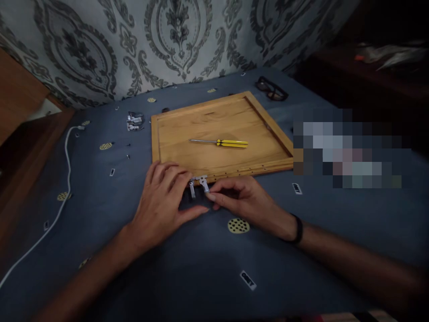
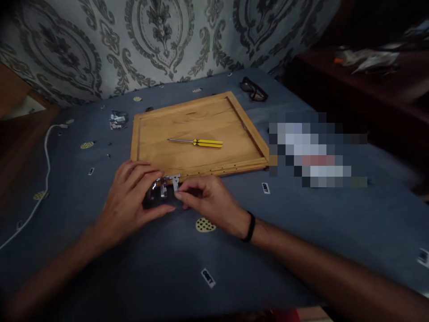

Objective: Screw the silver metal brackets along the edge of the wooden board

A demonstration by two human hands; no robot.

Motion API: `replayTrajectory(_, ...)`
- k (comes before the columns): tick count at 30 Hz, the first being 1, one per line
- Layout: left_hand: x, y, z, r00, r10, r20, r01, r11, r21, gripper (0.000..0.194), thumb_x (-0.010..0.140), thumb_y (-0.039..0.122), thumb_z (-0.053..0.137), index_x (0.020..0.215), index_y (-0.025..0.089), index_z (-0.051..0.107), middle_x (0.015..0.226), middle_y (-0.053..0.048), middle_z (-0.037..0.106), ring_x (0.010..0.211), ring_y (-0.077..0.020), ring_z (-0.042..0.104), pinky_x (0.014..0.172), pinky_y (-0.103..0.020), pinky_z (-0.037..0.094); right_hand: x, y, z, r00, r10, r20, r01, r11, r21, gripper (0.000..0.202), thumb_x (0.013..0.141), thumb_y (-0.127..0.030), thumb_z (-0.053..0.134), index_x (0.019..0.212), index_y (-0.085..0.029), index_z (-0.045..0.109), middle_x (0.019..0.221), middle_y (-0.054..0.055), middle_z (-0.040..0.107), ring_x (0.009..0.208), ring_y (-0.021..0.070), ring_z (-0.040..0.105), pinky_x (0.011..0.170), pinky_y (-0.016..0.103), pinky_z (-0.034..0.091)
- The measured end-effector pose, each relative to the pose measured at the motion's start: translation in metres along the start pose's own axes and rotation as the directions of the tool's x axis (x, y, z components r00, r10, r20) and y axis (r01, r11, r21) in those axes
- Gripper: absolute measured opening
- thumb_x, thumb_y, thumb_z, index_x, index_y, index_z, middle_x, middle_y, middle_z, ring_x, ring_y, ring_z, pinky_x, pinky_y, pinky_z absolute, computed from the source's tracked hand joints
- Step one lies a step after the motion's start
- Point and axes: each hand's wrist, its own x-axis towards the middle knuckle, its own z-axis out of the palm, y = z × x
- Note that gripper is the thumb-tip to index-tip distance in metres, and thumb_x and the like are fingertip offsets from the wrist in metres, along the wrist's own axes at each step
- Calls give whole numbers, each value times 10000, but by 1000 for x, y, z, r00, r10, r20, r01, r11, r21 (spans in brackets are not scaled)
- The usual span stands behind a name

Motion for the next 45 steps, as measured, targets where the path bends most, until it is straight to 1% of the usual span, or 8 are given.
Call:
replayTrajectory(8, 16, 9, 2, 987, -39, 153, 34, 999, 41, 551, 793, 496, 785, 1153, 108, 635, 1187, -140, 635, 1245, -353, 490, 1138, -596, 345, 0, 1, -1, 999, -42, 34, 43, 998, -41, 179, 814, -332, 681, 727, -177, 696, 610, -21, 649, 574, 93, 589, 588, 216, 461)
replayTrajectory(14, 19, 10, 7, 983, -63, 173, 65, 998, -8, 435, 857, 424, 727, 1157, 119, 646, 1207, -141, 623, 1261, -341, 481, 1151, -595, 344, 0, 0, -2, 996, -74, 43, 77, 993, -87, 215, 840, -339, 653, 707, -174, 686, 605, -11, 649, 583, 102, 583, 588, 231, 455)
replayTrajectory(23, 22, 11, 4, 972, -76, 220, 79, 997, -2, 373, 911, 439, 652, 1129, 136, 658, 1217, -145, 635, 1282, -347, 485, 1152, -649, 298, 1, 3, -3, 995, -89, 41, 93, 990, -111, 209, 865, -338, 646, 736, -179, 692, 607, -12, 658, 578, 100, 588, 568, 227, 452)
replayTrajectory(28, 24, 10, 2, 966, -80, 245, 87, 996, -21, 333, 912, 412, 655, 1114, 147, 664, 1212, -128, 640, 1314, -343, 476, 1172, -636, 273, -2, 1, -4, 992, -122, 36, 127, 965, -230, 227, 903, -320, 621, 753, -173, 707, 606, -10, 673, 568, 106, 602, 558, 226, 444)
replayTrajectory(32, 24, 10, 1, 959, -93, 266, 108, 993, -45, 322, 891, 382, 690, 1114, 152, 664, 1221, -118, 640, 1302, -343, 487, 1162, -646, 278, -6, 1, -7, 942, -335, -7, 291, 827, -481, 231, 951, -287, 578, 796, -181, 714, 677, 4, 709, 596, 111, 626, 565, 234, 440)
replayTrajectory(37, 25, 12, 1, 957, -125, 262, 140, 990, -37, 325, 869, 373, 721, 1119, 173, 658, 1218, -115, 644, 1260, -341, 517, 1145, -644, 299, -7, 3, -13, 792, -608, 53, 441, 510, -738, 169, 970, -196, 532, 927, -182, 695, 855, 55, 737, 778, 157, 691, 697, 275, 551)
replayTrajectory(41, 25, 11, 2, 959, -120, 258, 132, 991, -28, 338, 862, 373, 736, 1120, 171, 652, 1211, -108, 650, 1235, -336, 535, 1139, -639, 304, -3, 2, -14, 711, -695, 110, 497, 385, -778, 104, 938, -161, 595, 945, -172, 698, 941, 65, 761, 866, 180, 690, 787, 321, 596)
replayTrajectory(45, 25, 10, 2, 959, -125, 253, 138, 990, -31, 317, 857, 361, 742, 1103, 178, 659, 1203, -104, 648, 1229, -333, 535, 1136, -642, 309, -1, 5, -17, 708, -684, 176, 529, 347, -774, 184, 945, -156, 579, 1063, -190, 716, 1066, 74, 771, 1016, 202, 703, 882, 379, 615)
